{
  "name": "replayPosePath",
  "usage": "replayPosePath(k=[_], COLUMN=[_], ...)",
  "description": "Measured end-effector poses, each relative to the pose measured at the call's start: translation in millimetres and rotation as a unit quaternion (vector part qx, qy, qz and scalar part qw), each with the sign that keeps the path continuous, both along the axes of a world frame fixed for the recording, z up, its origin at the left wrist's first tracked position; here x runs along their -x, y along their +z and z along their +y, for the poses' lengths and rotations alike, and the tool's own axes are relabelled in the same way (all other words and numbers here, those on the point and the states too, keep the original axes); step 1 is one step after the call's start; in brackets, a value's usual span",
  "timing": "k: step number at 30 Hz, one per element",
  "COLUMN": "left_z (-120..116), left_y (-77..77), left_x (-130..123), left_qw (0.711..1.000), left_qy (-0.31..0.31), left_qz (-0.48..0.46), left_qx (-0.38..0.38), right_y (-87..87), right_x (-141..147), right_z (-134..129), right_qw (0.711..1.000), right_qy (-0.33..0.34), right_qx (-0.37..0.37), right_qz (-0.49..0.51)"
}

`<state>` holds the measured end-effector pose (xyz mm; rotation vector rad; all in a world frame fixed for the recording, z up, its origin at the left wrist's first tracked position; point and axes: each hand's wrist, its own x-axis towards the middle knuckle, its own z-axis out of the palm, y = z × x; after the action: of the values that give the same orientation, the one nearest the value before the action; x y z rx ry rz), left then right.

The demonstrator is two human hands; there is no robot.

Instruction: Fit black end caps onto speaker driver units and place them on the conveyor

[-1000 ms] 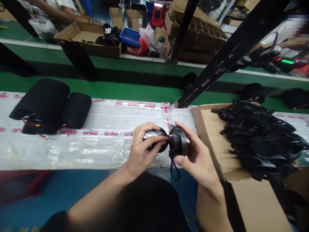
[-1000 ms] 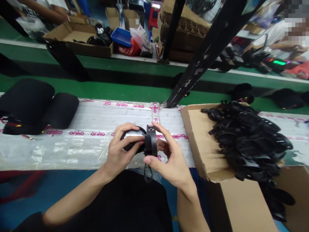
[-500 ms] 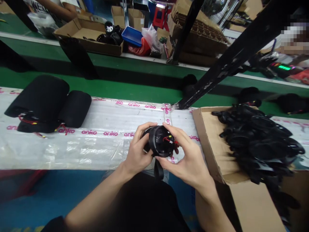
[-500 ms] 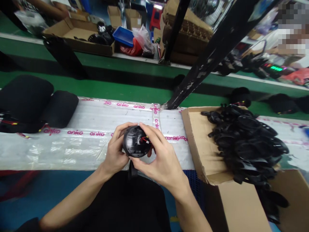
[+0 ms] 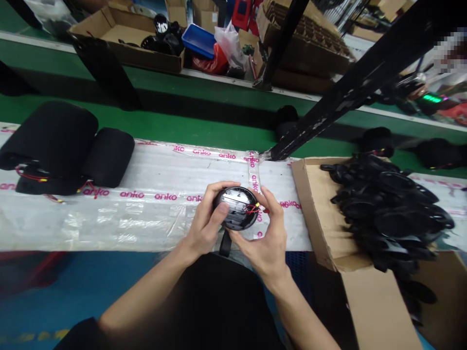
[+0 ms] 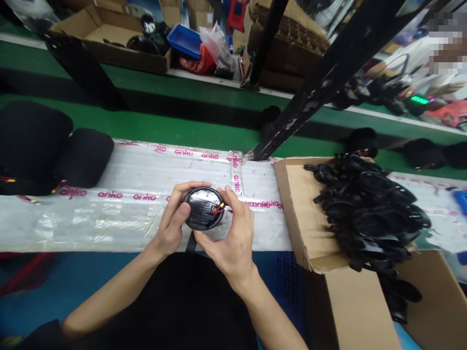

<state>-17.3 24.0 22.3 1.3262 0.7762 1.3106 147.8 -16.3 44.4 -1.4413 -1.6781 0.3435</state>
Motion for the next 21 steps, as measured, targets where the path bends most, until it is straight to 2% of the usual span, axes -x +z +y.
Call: replayPosePath(k=[3, 6, 7, 9, 11, 13, 18, 21], left_z=[-2.4, -4.8, -5.7, -7.4, -8.4, -7.7, -0.2, -1.2], left_y=[0.9, -1.3, -2.6, -4.7, -4.6, -1.2, 11.2, 8.0], left_x=[-2.5, -6.5, -8.3, -12.4, -15.5, -15.3, -1.5, -0.3], left_qw=[0.999, 0.997, 0.997, 0.996, 0.996, 0.996, 0.997, 0.998], left_qy=[0.028, 0.055, 0.064, 0.079, 0.088, 0.089, 0.021, 0.054], left_qz=[0.035, 0.048, 0.046, 0.037, 0.027, 0.024, 0.014, -0.015], left_qx=[0.003, 0.0, -0.002, -0.004, 0.001, 0.013, 0.067, 0.039], right_y=[-11.3, -18.1, -20.0, -23.9, -27.4, -30.4, -32.7, -29.2], right_x=[3.4, -0.2, 0.0, 4.5, 12.8, 20.6, 24.1, 26.0], right_z=[-5.8, -8.2, -8.4, -8.0, -6.6, -4.7, -4.3, -8.1], right_qw=[0.988, 0.95, 0.937, 0.92, 0.914, 0.906, 0.871, 0.874], right_qy=[0.022, 0.093, 0.096, 0.061, 0.008, -0.018, -0.025, -0.044], right_qx=[0.067, 0.111, 0.11, 0.101, 0.085, 0.07, 0.072, 0.06], right_qz=[0.135, 0.278, 0.318, 0.374, 0.397, 0.417, 0.486, 0.48])
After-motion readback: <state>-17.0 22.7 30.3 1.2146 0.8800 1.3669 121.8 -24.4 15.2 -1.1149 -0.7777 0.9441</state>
